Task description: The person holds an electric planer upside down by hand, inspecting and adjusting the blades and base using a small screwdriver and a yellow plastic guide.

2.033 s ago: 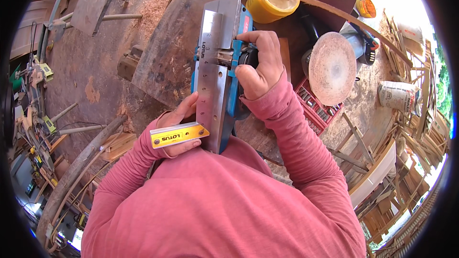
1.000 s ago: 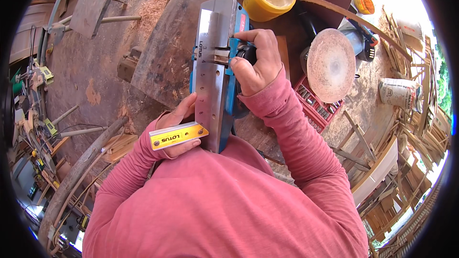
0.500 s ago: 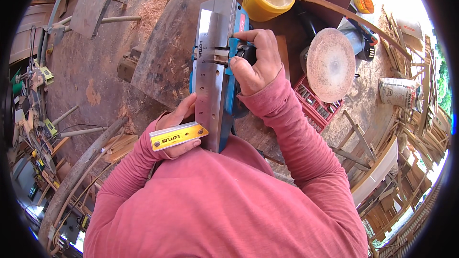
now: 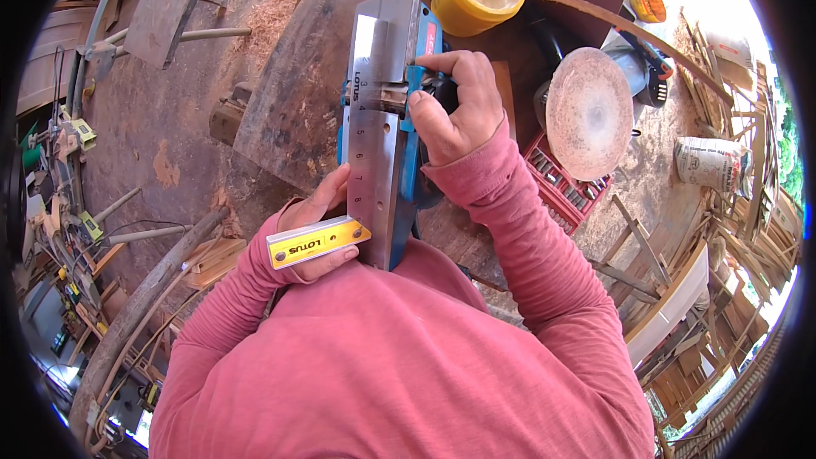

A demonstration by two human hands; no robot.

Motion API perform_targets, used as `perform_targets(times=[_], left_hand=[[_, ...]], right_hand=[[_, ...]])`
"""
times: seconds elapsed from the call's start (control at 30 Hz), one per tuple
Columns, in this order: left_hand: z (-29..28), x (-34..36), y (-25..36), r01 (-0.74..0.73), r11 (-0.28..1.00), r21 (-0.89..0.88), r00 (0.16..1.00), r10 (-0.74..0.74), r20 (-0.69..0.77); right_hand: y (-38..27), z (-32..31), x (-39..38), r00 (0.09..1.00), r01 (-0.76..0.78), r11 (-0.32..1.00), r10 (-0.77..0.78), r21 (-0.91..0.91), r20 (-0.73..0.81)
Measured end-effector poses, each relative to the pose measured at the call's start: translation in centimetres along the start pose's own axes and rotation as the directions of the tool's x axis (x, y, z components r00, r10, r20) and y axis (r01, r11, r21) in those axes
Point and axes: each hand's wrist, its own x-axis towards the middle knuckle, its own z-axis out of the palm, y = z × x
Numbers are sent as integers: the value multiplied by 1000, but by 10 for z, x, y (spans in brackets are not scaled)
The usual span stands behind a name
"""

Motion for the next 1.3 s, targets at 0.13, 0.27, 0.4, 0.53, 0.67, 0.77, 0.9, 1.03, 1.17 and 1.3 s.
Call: perform_targets(times=[0.13,0.27,0.4,0.53,0.67,0.77,0.9,1.03,1.17,1.3], left_hand=[[-2,2,6,-42,999,27,999,41,12],[-4,3,8,-17,1000,0,999,17,50],[-3,1,8,-62,998,23,998,62,27],[-4,1,13,-25,998,59,999,23,30],[-5,2,17,-28,993,112,999,26,22],[-5,2,16,-14,999,52,999,12,36],[-5,2,15,-20,999,46,999,18,36],[-5,1,15,-17,999,50,999,15,28],[-5,2,18,-22,999,39,1000,21,23],[-5,2,19,11,1000,18,1000,-12,23]], right_hand=[[0,0,0,1000,-21,1000,21,-1,-3],[-1,1,0,1000,-16,1000,16,2,-15],[-3,0,0,999,-32,999,32,10,-16],[-3,0,0,1000,-22,1000,22,7,-17],[-4,0,1,1000,-23,1000,23,-4,-17],[-3,0,1,1000,-7,1000,7,-5,-27],[-5,0,1,999,-30,1000,30,3,-17],[-4,1,1,999,-20,1000,20,19,-29],[-2,1,0,1000,-16,1000,16,13,-25],[-3,1,0,1000,-21,1000,21,13,-16]])
